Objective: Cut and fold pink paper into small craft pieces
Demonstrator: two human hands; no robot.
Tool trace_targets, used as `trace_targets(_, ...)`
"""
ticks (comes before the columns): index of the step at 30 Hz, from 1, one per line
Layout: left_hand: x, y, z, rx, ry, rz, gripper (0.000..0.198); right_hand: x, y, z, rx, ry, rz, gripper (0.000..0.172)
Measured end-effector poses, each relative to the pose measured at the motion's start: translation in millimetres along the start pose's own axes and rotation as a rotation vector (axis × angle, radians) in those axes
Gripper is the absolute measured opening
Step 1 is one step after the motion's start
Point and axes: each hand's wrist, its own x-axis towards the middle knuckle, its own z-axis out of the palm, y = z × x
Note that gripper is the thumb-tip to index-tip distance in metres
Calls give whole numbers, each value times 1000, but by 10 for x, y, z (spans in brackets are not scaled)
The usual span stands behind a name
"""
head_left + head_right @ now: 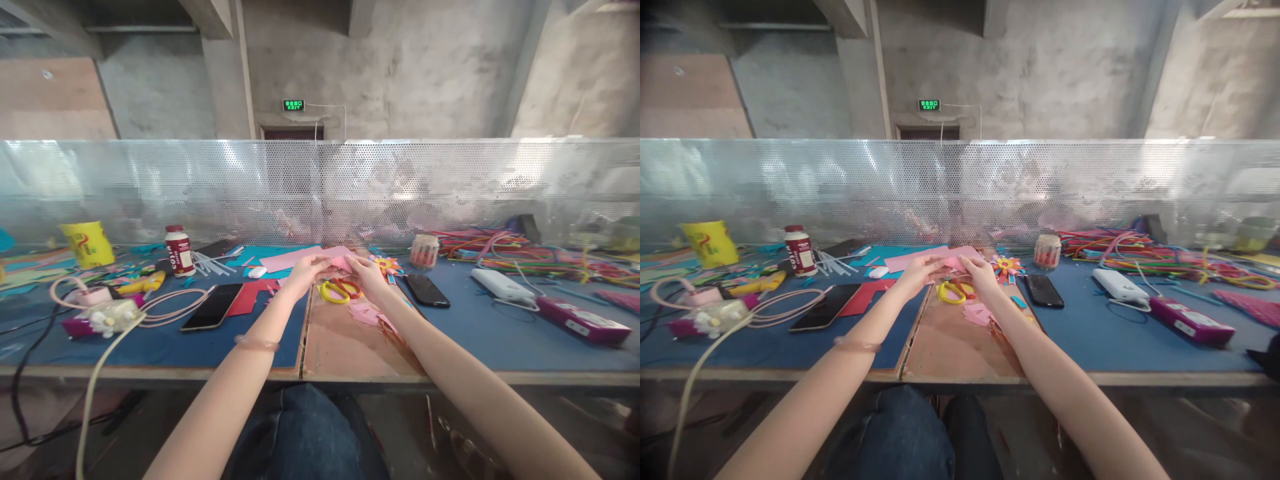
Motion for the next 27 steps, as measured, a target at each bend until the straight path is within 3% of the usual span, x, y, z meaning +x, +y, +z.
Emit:
trace_targets(10, 67, -104, -53, 146, 48, 7, 22, 15, 25, -21, -250, 73, -116, 23)
trace_targets(13, 42, -94, -25, 167, 16, -8, 20, 34, 59, -17, -246, 70, -132, 23)
trace_targets(22, 32, -86, -28, 235, 18, -10, 14, 29, 45, -55, -199, -49, -49, 27)
trace_targets(27, 50, -84, -29, 193, 6, -4, 16, 43, 55, -95, -130, -51, -2, 23)
